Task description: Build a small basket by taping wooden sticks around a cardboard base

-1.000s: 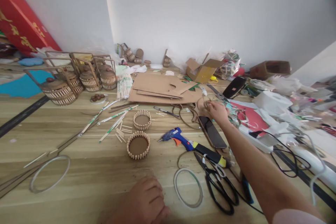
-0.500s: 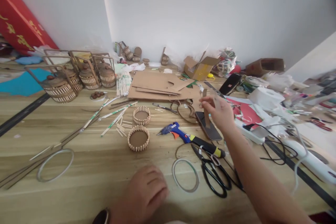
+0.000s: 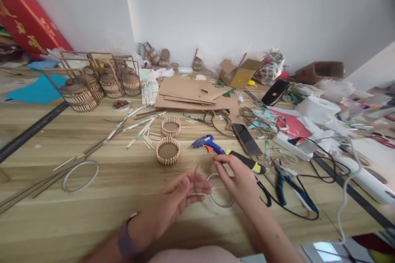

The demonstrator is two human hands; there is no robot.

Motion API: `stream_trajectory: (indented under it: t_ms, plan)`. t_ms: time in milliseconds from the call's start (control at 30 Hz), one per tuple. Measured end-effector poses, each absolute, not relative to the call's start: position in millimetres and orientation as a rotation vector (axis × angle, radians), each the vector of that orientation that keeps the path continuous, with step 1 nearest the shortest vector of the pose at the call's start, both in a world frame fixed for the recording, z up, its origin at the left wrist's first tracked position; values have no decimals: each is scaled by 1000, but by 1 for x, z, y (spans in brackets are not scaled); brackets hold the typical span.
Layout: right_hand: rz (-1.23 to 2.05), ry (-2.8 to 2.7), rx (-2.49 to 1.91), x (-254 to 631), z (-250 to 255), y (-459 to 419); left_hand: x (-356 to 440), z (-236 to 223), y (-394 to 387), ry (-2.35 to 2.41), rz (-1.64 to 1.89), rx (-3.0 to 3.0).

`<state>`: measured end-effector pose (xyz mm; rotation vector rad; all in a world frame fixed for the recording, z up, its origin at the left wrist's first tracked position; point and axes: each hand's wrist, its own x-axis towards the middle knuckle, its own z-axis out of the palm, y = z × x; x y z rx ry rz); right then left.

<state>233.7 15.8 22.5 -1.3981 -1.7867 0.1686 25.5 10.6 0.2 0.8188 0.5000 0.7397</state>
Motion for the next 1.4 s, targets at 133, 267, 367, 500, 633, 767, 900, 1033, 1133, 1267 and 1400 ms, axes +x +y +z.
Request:
stream_trajectory:
  t_ms: [133, 267, 367, 500, 633, 767, 900, 1033, 1133, 1267, 1400]
  plan:
    - [180, -1895, -1330, 233, 16, -6, 16, 6, 11, 751, 611, 832]
    - [392, -2036, -1449, 249, 15, -20, -1, 12, 13, 992, 415, 1224]
    - [301, -2085, -1665, 271, 16, 4, -6, 17, 12, 1047, 299, 1463]
    - [89, -1996, -1883, 300, 5, 76, 0, 26, 7, 1012, 211, 1599]
    - [38, -2004, -1961, 314, -12, 129, 4, 32, 2, 1001, 187, 1649]
    - [87, -2081, -1845, 322, -16, 133, 3, 34, 1, 1018, 194, 1630]
    - [140, -2112, -1707, 331, -10, 122, 4, 35, 2, 999, 184, 1655]
    - [181, -2131, -1633, 321, 5, 101, 7, 36, 3, 984, 171, 1751]
    - [331, -2232, -1500, 293, 26, 64, 4, 34, 4, 981, 178, 1848]
    - [969, -2399, -1258, 250, 51, 4, -12, 27, 0, 934, 266, 1944]
    - [1085, -2282, -1582, 234, 50, -35, -35, 14, -9, 995, 267, 1945]
